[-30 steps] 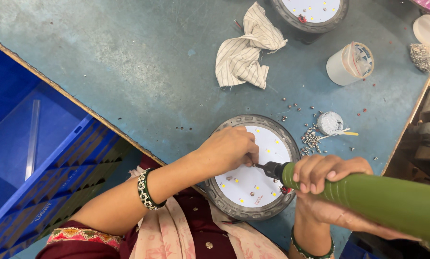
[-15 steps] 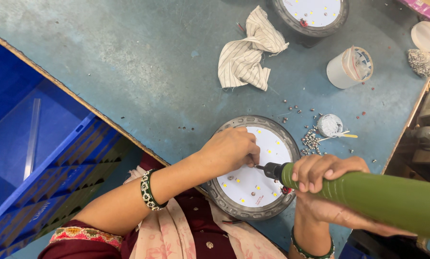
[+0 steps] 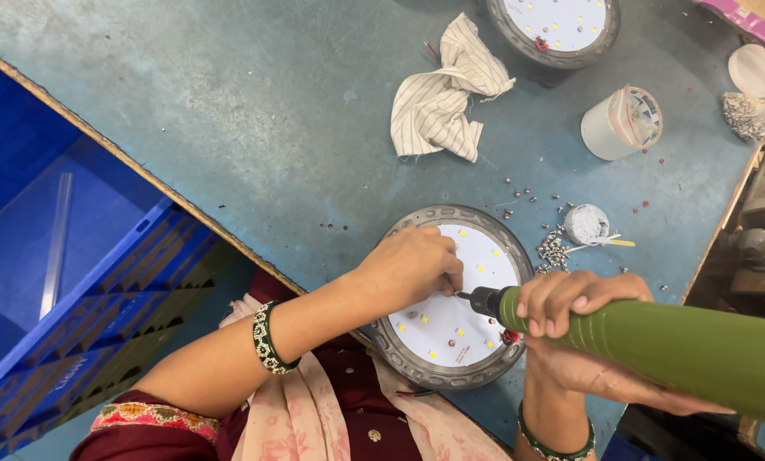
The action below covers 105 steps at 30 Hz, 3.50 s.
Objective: The person assembles LED light fixtures by hand. They pick small components from the table, place them onto the circular LED board, and use a green heat gun to secure them in place.
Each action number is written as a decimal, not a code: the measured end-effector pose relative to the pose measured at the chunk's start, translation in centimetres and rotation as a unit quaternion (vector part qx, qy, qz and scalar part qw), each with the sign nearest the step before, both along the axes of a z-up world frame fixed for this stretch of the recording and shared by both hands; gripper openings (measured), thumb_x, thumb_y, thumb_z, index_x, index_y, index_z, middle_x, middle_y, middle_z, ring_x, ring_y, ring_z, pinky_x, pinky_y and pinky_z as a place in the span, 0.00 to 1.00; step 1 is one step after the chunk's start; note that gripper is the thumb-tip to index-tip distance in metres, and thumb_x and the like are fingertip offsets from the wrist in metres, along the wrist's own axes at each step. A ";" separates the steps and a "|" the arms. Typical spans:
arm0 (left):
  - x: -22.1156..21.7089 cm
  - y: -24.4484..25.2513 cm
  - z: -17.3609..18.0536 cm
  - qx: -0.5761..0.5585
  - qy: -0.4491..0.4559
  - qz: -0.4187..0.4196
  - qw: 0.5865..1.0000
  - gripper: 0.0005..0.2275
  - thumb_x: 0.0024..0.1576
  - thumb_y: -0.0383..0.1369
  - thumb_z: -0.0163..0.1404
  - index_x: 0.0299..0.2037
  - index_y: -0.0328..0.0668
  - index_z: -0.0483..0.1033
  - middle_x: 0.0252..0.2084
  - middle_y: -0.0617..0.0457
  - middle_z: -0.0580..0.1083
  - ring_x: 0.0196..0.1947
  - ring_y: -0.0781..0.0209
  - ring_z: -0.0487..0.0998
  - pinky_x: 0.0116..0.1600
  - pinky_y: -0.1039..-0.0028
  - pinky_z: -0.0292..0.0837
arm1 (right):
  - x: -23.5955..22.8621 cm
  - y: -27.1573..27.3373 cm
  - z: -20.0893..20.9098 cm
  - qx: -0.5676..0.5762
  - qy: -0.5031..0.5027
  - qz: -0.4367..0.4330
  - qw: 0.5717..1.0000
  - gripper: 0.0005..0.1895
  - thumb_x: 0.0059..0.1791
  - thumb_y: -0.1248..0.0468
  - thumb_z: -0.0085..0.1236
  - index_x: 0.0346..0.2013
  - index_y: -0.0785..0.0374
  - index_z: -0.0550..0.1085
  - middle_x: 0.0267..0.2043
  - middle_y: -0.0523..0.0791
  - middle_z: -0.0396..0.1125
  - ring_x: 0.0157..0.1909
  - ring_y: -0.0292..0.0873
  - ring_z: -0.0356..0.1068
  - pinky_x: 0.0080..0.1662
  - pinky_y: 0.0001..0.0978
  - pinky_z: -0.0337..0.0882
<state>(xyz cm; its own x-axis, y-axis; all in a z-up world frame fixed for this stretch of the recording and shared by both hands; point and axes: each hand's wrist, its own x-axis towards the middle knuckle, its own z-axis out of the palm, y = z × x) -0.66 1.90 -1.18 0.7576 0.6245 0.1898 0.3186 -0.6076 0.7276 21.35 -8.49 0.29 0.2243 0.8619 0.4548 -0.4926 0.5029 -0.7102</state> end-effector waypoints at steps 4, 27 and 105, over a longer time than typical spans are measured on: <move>0.2 0.0 -0.2 0.005 -0.008 0.003 1.000 0.02 0.45 0.30 0.61 0.27 0.50 0.84 0.31 0.58 0.77 0.40 0.56 0.78 0.46 0.65 0.72 | 0.0 0.2 0.3 -0.010 -0.010 -0.009 1.000 0.62 0.32 0.11 0.29 0.34 0.72 0.67 0.21 0.52 0.62 0.21 0.46 0.60 0.24 0.40 0.65; 0.2 -0.2 -0.2 0.003 -0.005 0.012 1.000 0.03 0.45 0.29 0.60 0.27 0.50 0.84 0.31 0.58 0.78 0.40 0.56 0.78 0.47 0.66 0.73 | -0.6 0.3 0.6 -0.005 -0.011 -0.016 1.000 0.63 0.33 0.11 0.24 0.33 0.73 0.66 0.19 0.53 0.61 0.20 0.47 0.60 0.27 0.41 0.65; -3.6 0.0 -2.7 -0.230 -0.215 0.179 0.932 0.19 0.62 0.37 0.48 0.62 0.42 0.69 0.57 0.44 0.73 0.58 0.51 0.75 0.61 0.67 0.68 | 0.6 -0.1 -0.4 0.022 0.065 -0.009 0.998 0.63 0.32 0.10 0.25 0.32 0.74 0.65 0.19 0.52 0.62 0.20 0.46 0.61 0.28 0.39 0.65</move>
<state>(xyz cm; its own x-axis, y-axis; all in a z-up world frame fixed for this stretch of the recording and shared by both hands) -4.25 1.89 -3.85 0.4012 0.9127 0.0777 0.0606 -0.1111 0.9920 21.91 -8.64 -0.12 0.2989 0.8374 0.4576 -0.5694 0.5413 -0.6187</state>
